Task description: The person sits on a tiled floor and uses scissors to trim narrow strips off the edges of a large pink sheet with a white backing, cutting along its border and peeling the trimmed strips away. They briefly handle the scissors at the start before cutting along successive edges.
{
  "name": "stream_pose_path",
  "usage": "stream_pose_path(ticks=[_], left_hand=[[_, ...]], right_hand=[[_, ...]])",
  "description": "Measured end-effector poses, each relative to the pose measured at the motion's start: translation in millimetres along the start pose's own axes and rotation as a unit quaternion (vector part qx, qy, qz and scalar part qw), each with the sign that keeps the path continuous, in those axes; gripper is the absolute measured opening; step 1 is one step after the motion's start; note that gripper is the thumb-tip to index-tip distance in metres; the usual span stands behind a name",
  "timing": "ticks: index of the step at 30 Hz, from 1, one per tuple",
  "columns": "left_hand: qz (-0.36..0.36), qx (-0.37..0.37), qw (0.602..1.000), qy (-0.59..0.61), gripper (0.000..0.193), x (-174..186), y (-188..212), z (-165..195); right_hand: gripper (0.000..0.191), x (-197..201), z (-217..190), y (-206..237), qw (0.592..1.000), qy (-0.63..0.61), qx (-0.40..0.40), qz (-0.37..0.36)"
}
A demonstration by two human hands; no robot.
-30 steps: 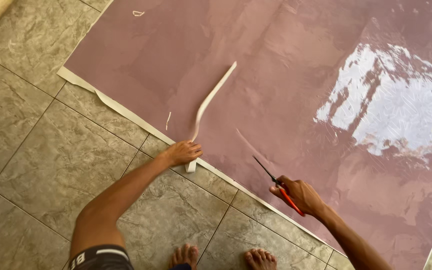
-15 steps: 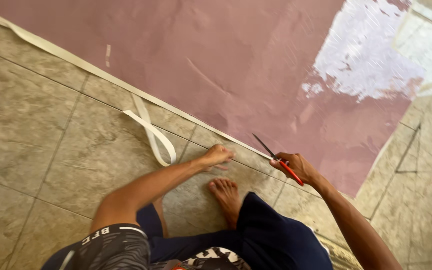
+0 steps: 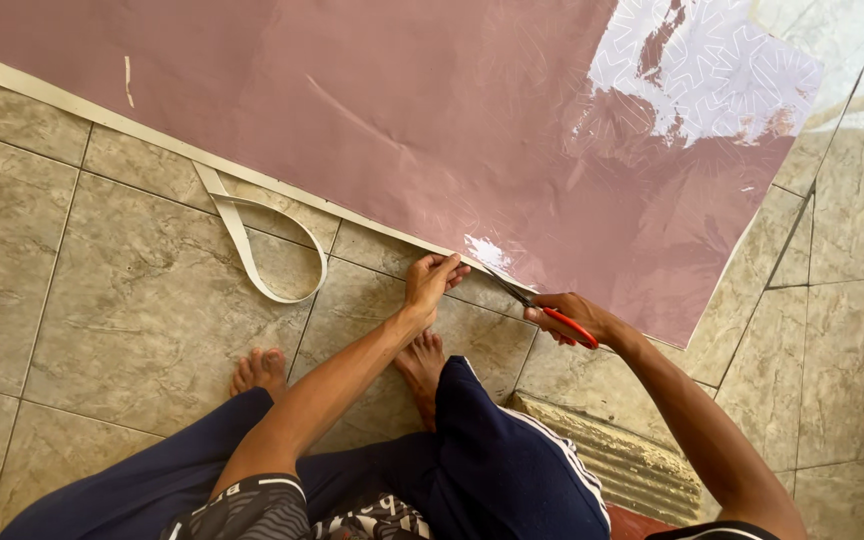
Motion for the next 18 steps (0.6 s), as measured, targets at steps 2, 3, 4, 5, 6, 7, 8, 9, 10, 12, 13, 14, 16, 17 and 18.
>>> stream_pose_path(ticks=[2,3,4,5,6,7,8,9,10,12,13,14,16,17,18], left_hand=[[0.003,-0.009,0.999,-0.034,0.021,3,1,3],[0.004,-0.012,0.999,-0.043,0.021,4,1,3],[0.004,-0.016,0.998,-0.053,0.021,6,0,4],[0.005,-0.015,0.998,-0.061,0.021,7,-1,2],[0.006,-0.013,0.997,-0.069,0.021,8,-2,1],[0.006,-0.012,0.997,-0.077,0.021,9,-3,0],[0.006,-0.01,0.996,-0.084,0.021,11,-5,-2],[0.007,-0.007,0.996,-0.09,0.022,13,-6,-4],[0.007,-0.005,0.995,-0.096,0.022,15,-7,-5],[-0.003,-0.009,0.996,-0.09,0.023,16,-9,-6],[-0.009,-0.011,0.996,-0.089,0.024,16,-10,-7],[-0.005,-0.002,0.996,-0.09,0.024,18,-10,-9],[0.002,0.01,0.996,-0.09,0.025,20,-12,-12],[0.001,0.011,0.995,-0.097,0.025,20,-12,-12],[0.001,0.013,0.994,-0.105,0.024,20,-12,-13]], right_hand=[[0.077,0,-9,-14,1.0,-0.019,0.017,-0.004],[0.075,0,-13,-22,0.999,-0.026,0.023,-0.007],[0.074,-1,-16,-30,0.999,-0.034,0.029,-0.009],[0.074,-2,-19,-36,0.998,-0.051,0.031,-0.014],[0.073,-2,-20,-43,0.997,-0.068,0.033,-0.017],[0.073,-3,-20,-47,0.996,-0.084,0.034,-0.021],[0.073,-2,-20,-51,0.996,-0.077,0.045,-0.015],[0.073,-1,-20,-54,0.996,-0.069,0.055,-0.01],[0.074,-1,-21,-57,0.996,-0.061,0.066,-0.005],[0.068,1,-15,-60,0.997,-0.058,0.047,0.001],[0.066,2,-13,-62,0.998,-0.058,0.036,0.005],[0.068,1,-14,-62,0.998,-0.054,0.032,-0.002],[0.073,0,-22,-64,0.999,-0.044,0.028,-0.014],[0.071,2,-29,-66,0.999,-0.038,0.033,-0.012],[0.069,2,-38,-68,0.999,-0.031,0.037,-0.012]])
Point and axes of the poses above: each hand's wrist, its own y-axis away from the middle knuckle, its own x-axis out of the back of the hand, z = x × y, the point moved 10 cm from there along -y, towards the middle knuckle, and after that the axes turned 9 degrees about z, right-handed, at the moved point
